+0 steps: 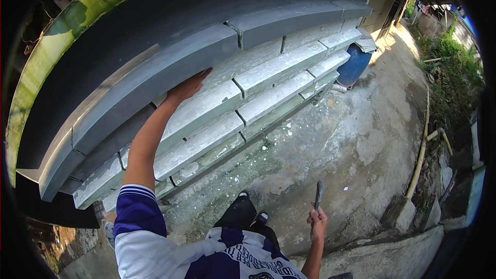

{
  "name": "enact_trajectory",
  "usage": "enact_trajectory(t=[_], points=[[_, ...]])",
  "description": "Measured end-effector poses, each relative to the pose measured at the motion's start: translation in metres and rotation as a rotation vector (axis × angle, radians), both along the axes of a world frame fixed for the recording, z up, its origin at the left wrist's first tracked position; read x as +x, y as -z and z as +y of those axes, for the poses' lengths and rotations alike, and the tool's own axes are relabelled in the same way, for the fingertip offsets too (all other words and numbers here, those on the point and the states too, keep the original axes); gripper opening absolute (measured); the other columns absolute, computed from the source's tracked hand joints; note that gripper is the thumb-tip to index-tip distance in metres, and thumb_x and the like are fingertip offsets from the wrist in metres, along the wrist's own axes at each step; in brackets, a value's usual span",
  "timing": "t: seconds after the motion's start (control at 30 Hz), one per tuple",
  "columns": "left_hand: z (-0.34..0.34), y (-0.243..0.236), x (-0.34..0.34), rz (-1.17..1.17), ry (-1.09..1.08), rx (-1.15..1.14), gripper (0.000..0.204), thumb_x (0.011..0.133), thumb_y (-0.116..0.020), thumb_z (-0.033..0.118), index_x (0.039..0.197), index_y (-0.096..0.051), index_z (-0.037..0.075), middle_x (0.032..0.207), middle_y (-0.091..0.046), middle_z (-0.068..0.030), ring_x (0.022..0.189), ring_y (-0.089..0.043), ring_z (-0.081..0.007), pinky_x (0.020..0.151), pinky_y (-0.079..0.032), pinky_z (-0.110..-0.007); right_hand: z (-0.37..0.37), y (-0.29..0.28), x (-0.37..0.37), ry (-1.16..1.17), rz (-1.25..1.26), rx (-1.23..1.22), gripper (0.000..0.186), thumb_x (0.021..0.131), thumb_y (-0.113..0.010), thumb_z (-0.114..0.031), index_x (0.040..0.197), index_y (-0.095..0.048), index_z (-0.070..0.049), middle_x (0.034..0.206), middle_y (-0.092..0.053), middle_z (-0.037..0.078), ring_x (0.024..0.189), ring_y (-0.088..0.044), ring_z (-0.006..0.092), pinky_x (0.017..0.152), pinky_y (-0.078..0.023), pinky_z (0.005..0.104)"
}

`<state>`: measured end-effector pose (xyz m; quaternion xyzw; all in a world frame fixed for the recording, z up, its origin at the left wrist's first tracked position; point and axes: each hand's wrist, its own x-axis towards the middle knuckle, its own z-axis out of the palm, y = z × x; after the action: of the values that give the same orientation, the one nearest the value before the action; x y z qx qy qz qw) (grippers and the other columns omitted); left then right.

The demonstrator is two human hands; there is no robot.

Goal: Apply a gray finishing material or stucco to a tiered concrete wall using a brush and a small trowel.

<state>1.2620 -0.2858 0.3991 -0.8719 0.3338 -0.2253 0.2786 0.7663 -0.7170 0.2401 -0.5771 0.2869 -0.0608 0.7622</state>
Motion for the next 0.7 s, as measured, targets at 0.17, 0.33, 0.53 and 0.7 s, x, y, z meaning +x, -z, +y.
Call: enact_trajectory(t=[0.17,0.33,0.53,0.7], points=[[-0.057,0.002,0.022,-0.171,0.072,0.128,0.070,0.092,-0.045,0.044,0.150,-0.018,0.015,0.156,-0.014,-0.0044,0.143,-0.016,-0.0219,0.117,-0.016,-0.042,-0.004,0.031,0.034,0.164,-0.032,0.264,0.036,0.092,-0.057,-0.010,0.125,-0.051,0.002,0.066,-0.037,-0.005,0.053,-0.034,0.0056,0.051,-0.030,0.0226],[-0.138,0.024,0.078,-0.167,0.010,0.105,0.073,0.091,-0.045,0.047,0.150,-0.018,0.012,0.155,-0.019,-0.0062,0.141,-0.021,-0.0212,0.115,-0.018,-0.047,-0.016,0.011,0.094,0.111,-0.023,0.264,0.032,0.091,-0.057,-0.008,0.122,-0.054,0.001,0.066,-0.039,-0.006,0.054,-0.034,0.0057,0.050,-0.029,0.0227],[-0.199,0.055,0.160,-0.046,-0.046,-0.277,0.073,0.090,-0.047,0.050,0.147,-0.024,0.012,0.152,-0.026,-0.0115,0.138,-0.027,-0.0311,0.110,-0.026,-0.050,-0.029,-0.011,0.145,0.018,-0.040,0.164,0.033,0.090,-0.058,-0.008,0.122,-0.054,0.002,0.066,-0.040,-0.006,0.053,-0.035,0.0055,0.051,-0.029,0.0226],[-0.275,0.029,0.151,0.099,0.123,-0.388,0.070,0.090,-0.048,0.050,0.144,-0.031,0.010,0.152,-0.026,-0.0127,0.140,-0.025,-0.0293,0.114,-0.022,-0.043,-0.043,0.000,0.149,0.029,-0.067,0.138,0.034,0.090,-0.057,-0.007,0.122,-0.054,0.003,0.064,-0.040,-0.005,0.051,-0.035,0.0055,0.050,-0.030,0.0233]])
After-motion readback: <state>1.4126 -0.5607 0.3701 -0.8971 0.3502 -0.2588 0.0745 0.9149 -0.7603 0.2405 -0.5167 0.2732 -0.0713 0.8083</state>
